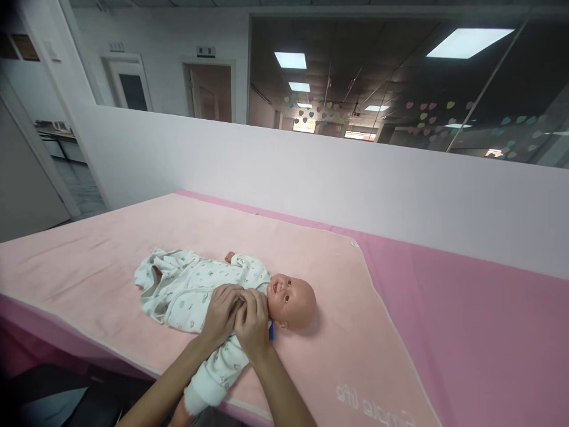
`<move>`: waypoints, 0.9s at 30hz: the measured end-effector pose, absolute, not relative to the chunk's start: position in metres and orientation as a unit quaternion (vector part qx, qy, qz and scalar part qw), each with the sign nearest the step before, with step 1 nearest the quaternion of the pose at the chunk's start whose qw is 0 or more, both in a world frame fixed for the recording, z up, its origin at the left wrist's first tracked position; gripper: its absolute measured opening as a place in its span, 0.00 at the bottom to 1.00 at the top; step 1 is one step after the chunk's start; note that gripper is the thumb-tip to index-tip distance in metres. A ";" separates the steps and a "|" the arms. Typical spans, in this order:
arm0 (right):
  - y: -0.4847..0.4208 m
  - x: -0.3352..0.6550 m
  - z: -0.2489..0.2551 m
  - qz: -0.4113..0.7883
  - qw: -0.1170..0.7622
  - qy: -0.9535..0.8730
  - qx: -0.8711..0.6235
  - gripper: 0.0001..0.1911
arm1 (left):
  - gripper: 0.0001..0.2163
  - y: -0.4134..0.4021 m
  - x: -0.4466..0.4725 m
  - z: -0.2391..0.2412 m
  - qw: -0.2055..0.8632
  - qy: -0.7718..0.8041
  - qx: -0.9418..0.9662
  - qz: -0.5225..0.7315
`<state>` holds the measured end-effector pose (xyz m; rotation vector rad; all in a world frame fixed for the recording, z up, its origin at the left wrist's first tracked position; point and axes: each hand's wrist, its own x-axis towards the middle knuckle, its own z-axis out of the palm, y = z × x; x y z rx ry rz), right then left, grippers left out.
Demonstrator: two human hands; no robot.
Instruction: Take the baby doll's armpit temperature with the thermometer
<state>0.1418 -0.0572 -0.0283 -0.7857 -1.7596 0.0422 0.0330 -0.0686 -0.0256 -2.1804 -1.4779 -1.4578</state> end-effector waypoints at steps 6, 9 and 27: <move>-0.054 0.141 -0.027 0.015 0.573 -0.758 -0.312 0.18 | 0.09 -0.070 0.033 -0.024 0.041 -0.512 -0.706 -0.489; -0.053 0.142 -0.028 0.009 0.576 -0.756 -0.311 0.16 | 0.10 -0.071 0.033 -0.024 0.033 -0.510 -0.702 -0.496; -0.055 0.146 -0.021 -0.062 0.517 -0.800 -0.299 0.17 | 0.10 -0.075 0.030 -0.027 0.002 -0.509 -0.637 -0.579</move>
